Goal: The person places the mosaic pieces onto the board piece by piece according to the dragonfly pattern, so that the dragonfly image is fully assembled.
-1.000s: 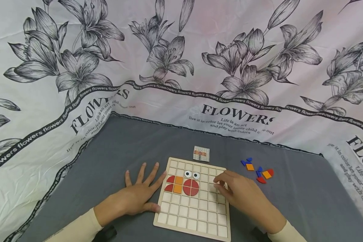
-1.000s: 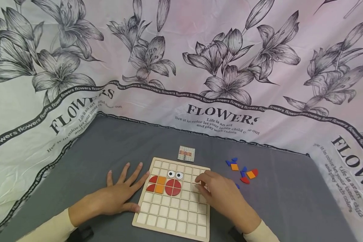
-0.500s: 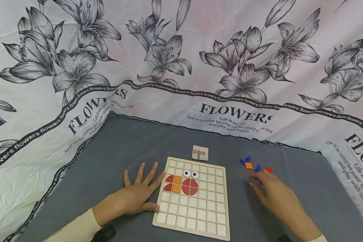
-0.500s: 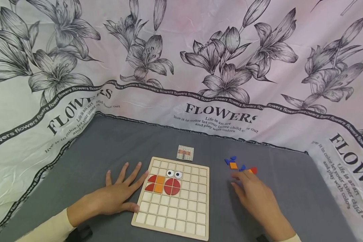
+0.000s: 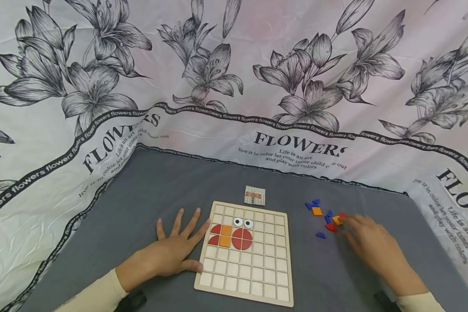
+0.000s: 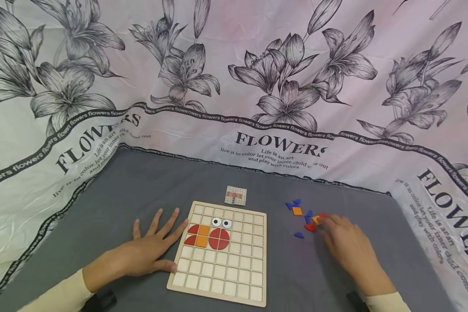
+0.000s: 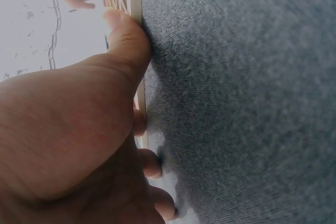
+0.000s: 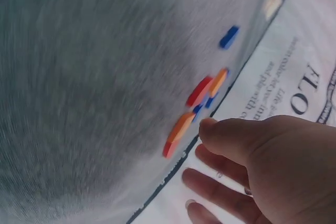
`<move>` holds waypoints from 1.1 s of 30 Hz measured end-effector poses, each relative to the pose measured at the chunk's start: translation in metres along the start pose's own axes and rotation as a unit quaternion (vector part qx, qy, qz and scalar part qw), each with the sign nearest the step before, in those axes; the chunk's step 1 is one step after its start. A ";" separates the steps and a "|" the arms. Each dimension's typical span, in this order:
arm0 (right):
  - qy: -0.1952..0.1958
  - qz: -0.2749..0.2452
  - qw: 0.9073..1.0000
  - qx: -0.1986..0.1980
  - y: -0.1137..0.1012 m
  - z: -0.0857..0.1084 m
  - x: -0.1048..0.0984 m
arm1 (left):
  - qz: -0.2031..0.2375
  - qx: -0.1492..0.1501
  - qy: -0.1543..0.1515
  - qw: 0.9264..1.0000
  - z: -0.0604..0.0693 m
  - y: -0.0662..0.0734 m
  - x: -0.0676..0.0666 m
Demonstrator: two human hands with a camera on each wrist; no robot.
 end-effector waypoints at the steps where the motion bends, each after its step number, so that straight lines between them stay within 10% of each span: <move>1: -0.004 0.006 1.000 -0.010 0.001 -0.001 0.000 | 0.001 0.001 0.001 1.000 0.000 0.000 0.000; 10: -0.049 0.045 0.997 -0.037 0.008 -0.011 0.016 | 0.017 0.017 0.010 1.000 -0.006 -0.010 0.018; 33: -0.038 0.036 0.998 -0.046 0.020 -0.041 0.026 | 0.005 0.012 0.002 1.000 -0.003 -0.006 0.006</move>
Point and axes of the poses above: each hand's wrist, its own z-axis away from the middle knuckle, its own x-axis out of the palm, y = z × x, the point moved 7 cm from there along -z, towards the middle knuckle, and after that the axes turned 15 degrees about -z, right-handed, at the moved point
